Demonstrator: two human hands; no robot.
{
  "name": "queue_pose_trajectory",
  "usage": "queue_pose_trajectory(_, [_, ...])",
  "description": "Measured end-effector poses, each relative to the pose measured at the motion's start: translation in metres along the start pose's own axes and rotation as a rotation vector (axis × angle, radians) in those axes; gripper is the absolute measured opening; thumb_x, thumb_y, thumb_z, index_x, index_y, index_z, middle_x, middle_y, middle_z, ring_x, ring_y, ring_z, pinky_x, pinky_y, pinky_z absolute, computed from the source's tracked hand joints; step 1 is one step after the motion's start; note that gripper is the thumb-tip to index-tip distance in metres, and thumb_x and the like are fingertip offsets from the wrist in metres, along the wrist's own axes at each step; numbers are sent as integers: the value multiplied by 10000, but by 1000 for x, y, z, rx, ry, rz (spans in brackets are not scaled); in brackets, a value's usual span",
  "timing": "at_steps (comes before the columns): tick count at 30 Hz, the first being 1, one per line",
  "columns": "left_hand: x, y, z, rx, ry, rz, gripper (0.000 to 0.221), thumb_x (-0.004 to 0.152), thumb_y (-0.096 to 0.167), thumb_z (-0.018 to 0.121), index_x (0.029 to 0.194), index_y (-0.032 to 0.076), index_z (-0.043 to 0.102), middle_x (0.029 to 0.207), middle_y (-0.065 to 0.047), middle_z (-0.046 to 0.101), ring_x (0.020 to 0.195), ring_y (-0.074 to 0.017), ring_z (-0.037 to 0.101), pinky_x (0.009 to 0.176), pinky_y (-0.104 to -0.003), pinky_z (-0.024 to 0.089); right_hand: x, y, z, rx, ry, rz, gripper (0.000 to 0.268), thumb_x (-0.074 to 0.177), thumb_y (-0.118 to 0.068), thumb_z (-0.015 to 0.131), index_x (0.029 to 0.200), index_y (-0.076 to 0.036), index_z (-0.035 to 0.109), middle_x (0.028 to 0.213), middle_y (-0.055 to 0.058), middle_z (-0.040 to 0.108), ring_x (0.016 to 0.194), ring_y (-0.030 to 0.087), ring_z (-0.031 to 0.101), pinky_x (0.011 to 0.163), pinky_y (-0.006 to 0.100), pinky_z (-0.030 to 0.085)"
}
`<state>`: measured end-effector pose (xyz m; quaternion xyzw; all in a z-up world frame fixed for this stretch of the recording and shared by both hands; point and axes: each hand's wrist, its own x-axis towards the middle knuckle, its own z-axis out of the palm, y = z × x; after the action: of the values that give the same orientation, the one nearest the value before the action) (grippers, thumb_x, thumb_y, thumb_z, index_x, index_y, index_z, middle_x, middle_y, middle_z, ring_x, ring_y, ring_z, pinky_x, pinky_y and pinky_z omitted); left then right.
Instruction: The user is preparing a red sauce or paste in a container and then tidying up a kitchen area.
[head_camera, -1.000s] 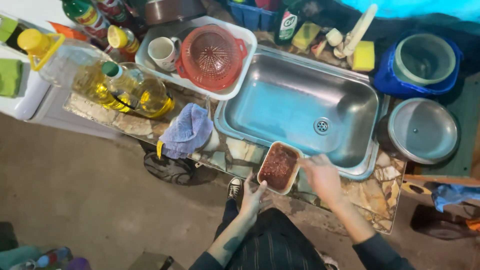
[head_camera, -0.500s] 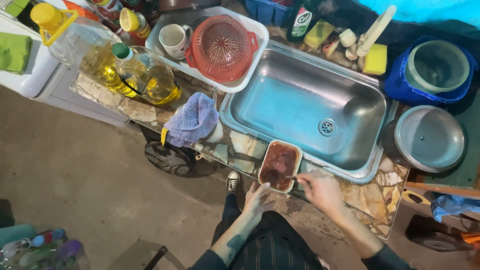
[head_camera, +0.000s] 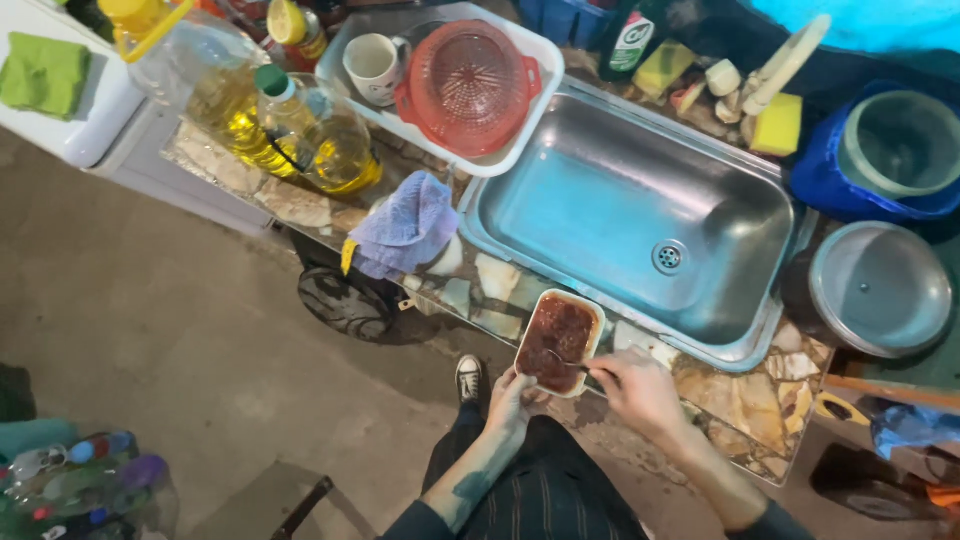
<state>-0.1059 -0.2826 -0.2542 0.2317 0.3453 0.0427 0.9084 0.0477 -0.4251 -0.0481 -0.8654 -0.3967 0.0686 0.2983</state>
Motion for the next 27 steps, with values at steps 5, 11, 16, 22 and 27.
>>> queue_pose_trajectory(5, [-63,69,43,37,109,-47,458,864,136,651,1318,104,610,967,-16,687,779,-125,700,799,-370,620,25,-28,-22,-97,33,4,117,827,-174,755,931,-131,786,854,69,745,848,280,684,704,427,548])
queue_pose_trajectory(11, [-93,84,0,-10,130,62,531,883,139,689,1405,78,610,1005,-16,672,766,-97,635,780,-317,609,46,-79,1,-218,34,-300,200,798,-88,707,985,-101,776,886,64,740,869,286,681,708,407,551])
queue_pose_trajectory(16, [-148,141,-9,-70,170,151,571,882,134,717,1439,68,609,1029,-18,640,804,-101,625,775,-308,612,63,-143,14,-32,-101,-340,115,816,-172,744,919,-142,786,902,56,762,873,278,698,747,408,561])
queue_pose_trajectory(22, [-209,214,-48,-137,248,171,569,815,160,702,1370,96,594,1136,-48,731,921,-149,754,796,-297,639,87,-221,57,59,-368,-430,180,770,-173,766,942,-150,812,907,34,798,851,256,722,727,374,576])
queue_pose_trajectory(27, [-241,264,-121,-126,230,230,581,851,172,749,1412,98,620,1192,-37,695,944,-118,684,771,-258,557,121,-310,91,-89,-137,-445,188,791,-138,750,971,-159,802,841,35,746,820,249,683,677,367,545])
